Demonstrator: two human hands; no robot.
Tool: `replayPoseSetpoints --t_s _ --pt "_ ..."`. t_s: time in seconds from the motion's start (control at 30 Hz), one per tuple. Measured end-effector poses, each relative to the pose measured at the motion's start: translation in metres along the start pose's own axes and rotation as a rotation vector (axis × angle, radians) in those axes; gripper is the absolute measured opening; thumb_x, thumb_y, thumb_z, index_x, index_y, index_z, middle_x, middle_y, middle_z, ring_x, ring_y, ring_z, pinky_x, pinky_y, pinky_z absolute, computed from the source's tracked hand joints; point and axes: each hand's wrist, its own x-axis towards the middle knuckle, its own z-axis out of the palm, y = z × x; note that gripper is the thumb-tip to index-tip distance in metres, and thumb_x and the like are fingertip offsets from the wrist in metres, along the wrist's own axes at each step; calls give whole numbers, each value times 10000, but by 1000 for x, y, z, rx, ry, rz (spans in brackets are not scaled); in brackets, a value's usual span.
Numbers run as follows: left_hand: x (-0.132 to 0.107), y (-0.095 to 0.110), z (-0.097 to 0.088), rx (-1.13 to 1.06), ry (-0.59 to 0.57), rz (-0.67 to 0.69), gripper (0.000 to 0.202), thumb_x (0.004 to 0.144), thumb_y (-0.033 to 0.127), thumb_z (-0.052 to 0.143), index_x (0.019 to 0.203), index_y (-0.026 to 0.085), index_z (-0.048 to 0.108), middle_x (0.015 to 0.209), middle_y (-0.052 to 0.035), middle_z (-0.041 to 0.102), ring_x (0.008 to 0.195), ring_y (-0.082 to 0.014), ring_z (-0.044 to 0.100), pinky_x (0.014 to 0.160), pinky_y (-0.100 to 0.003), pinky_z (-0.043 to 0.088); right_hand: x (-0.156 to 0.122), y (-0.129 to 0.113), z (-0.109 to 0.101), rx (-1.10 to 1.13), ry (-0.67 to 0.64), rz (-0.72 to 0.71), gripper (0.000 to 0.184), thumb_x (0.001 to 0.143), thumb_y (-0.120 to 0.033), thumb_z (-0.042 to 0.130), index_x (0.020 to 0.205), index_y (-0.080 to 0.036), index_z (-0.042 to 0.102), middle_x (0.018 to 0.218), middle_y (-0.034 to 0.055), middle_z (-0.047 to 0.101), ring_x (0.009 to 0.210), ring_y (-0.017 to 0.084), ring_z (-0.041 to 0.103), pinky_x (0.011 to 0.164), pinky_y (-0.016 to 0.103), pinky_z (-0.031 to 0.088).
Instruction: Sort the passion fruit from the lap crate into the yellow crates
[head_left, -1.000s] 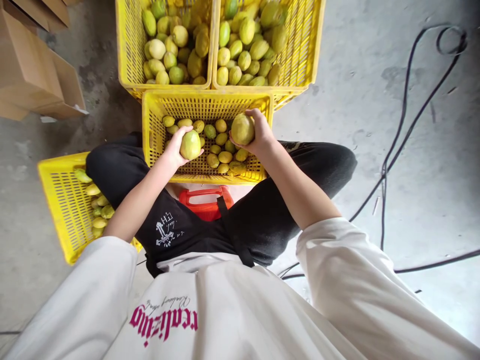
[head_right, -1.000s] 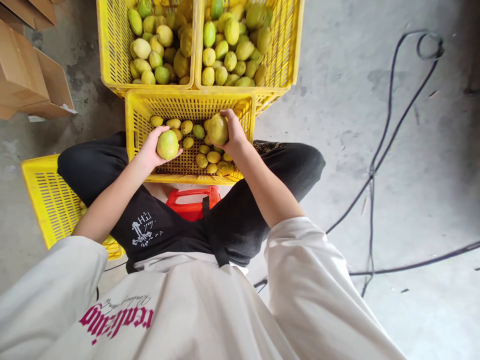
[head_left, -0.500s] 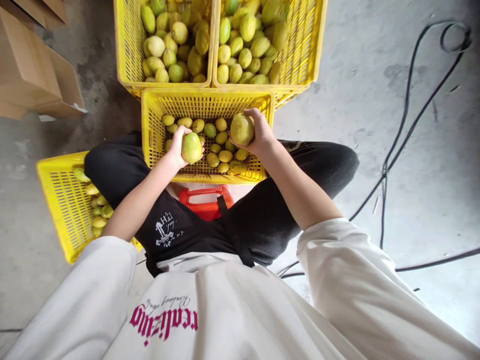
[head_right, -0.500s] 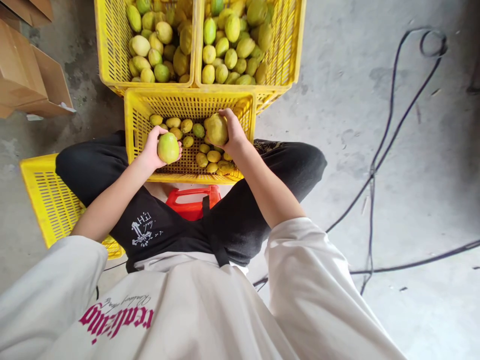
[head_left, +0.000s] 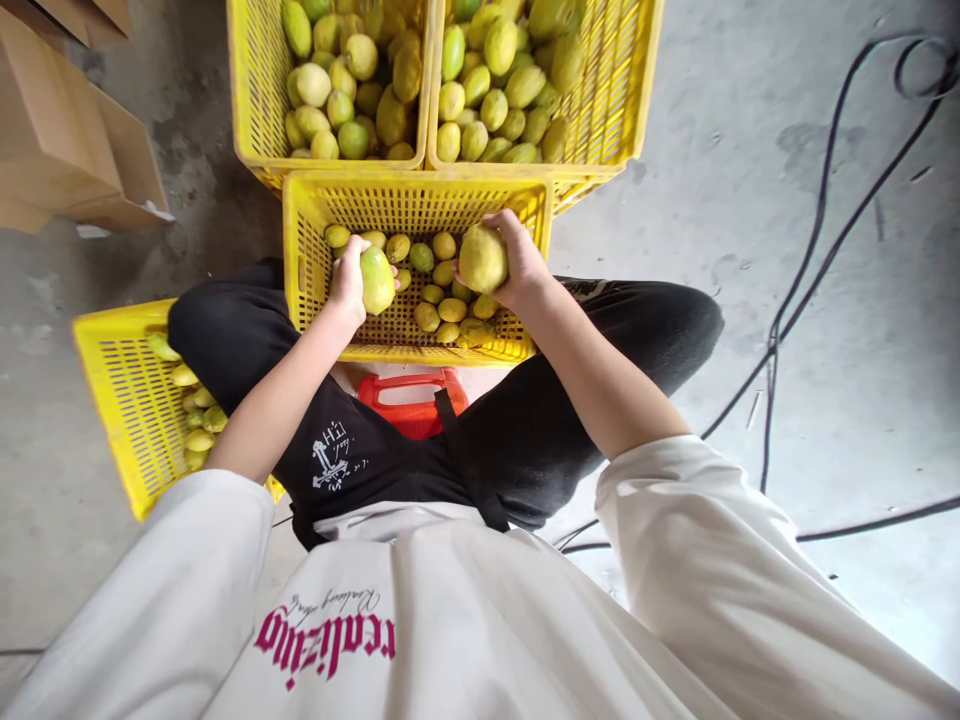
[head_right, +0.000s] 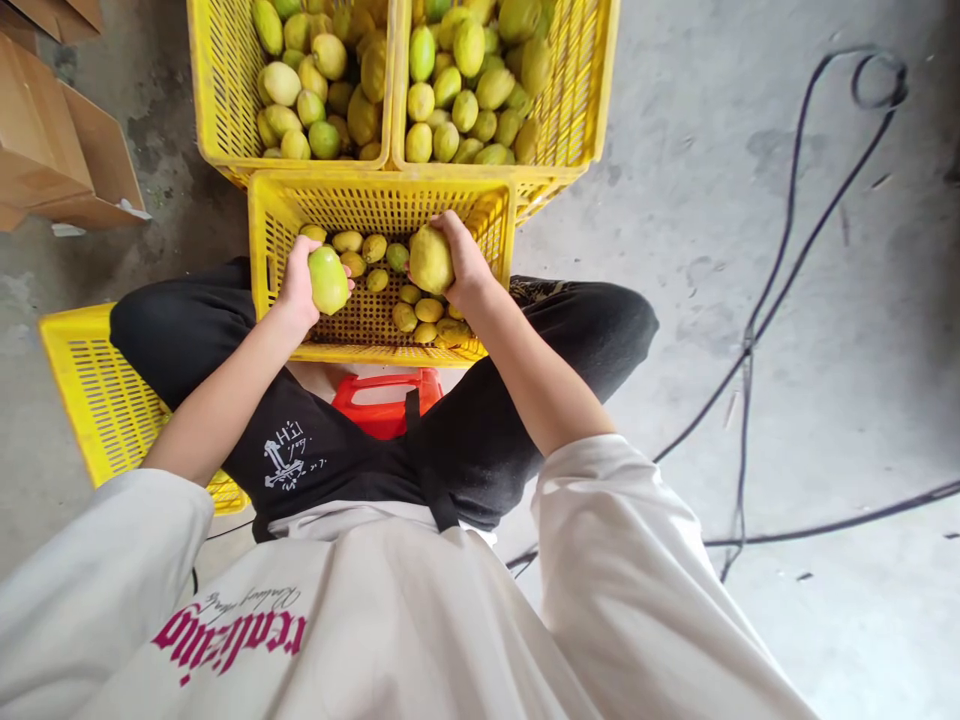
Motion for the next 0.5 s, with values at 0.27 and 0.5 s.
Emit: replayPoseSetpoints --t_s 0.27,0.5 --pt "-11 6 9 9 158 96 429 1104 694 827 1010 338 607 756 -41 763 1009 -384 944 757 -386 717 25 7 -15 -58 -39 20 629 1042 -935 878 1019 -323 735 1058 50 866 1306 362 919 1151 600 830" --pt "-6 7 -4 34 90 96 521 1081 758 923 1011 334 629 702 -18 728 887 -391 949 666 -373 721 49 21 -37 -142 -95 -147 824 877 -1095 951 1041 -312 751 1030 54 841 1318 414 914 1059 587 845"
